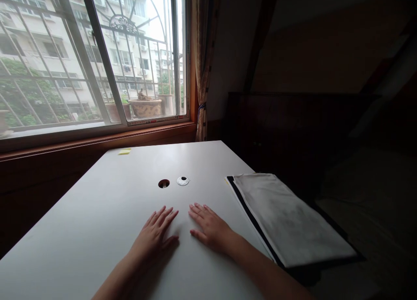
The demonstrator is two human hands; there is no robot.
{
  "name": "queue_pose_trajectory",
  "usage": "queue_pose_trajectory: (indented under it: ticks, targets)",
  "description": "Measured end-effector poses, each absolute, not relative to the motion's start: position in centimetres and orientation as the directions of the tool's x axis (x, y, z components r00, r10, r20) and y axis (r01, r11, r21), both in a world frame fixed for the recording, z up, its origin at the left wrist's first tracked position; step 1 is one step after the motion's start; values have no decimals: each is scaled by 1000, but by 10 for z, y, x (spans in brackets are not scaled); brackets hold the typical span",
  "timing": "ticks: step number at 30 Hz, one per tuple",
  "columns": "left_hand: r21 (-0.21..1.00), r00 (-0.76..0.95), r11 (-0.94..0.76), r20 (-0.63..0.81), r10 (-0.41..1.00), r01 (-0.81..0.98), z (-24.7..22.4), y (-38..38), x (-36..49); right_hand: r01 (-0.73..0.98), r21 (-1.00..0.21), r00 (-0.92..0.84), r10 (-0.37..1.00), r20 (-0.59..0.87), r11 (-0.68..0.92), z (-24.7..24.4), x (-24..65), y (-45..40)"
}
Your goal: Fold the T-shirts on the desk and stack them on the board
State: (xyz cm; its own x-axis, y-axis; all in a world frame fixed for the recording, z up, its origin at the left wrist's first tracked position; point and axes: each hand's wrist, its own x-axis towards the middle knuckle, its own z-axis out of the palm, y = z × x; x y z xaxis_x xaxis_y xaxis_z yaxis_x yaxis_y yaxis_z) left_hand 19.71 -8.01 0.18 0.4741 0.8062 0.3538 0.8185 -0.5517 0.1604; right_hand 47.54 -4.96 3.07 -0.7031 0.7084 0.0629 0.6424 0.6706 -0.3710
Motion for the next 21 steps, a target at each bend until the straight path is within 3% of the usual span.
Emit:
queue_pose_trajectory:
  ticks: [12,21]
  targets:
    - [75,529,-570,290,797,818,8,-84,195,533,-368,-773,615,154,762,34,482,-56]
    - [76,625,-645,185,758,760,1,-89,205,477,-460,-839,543,14,749,32,479,-58]
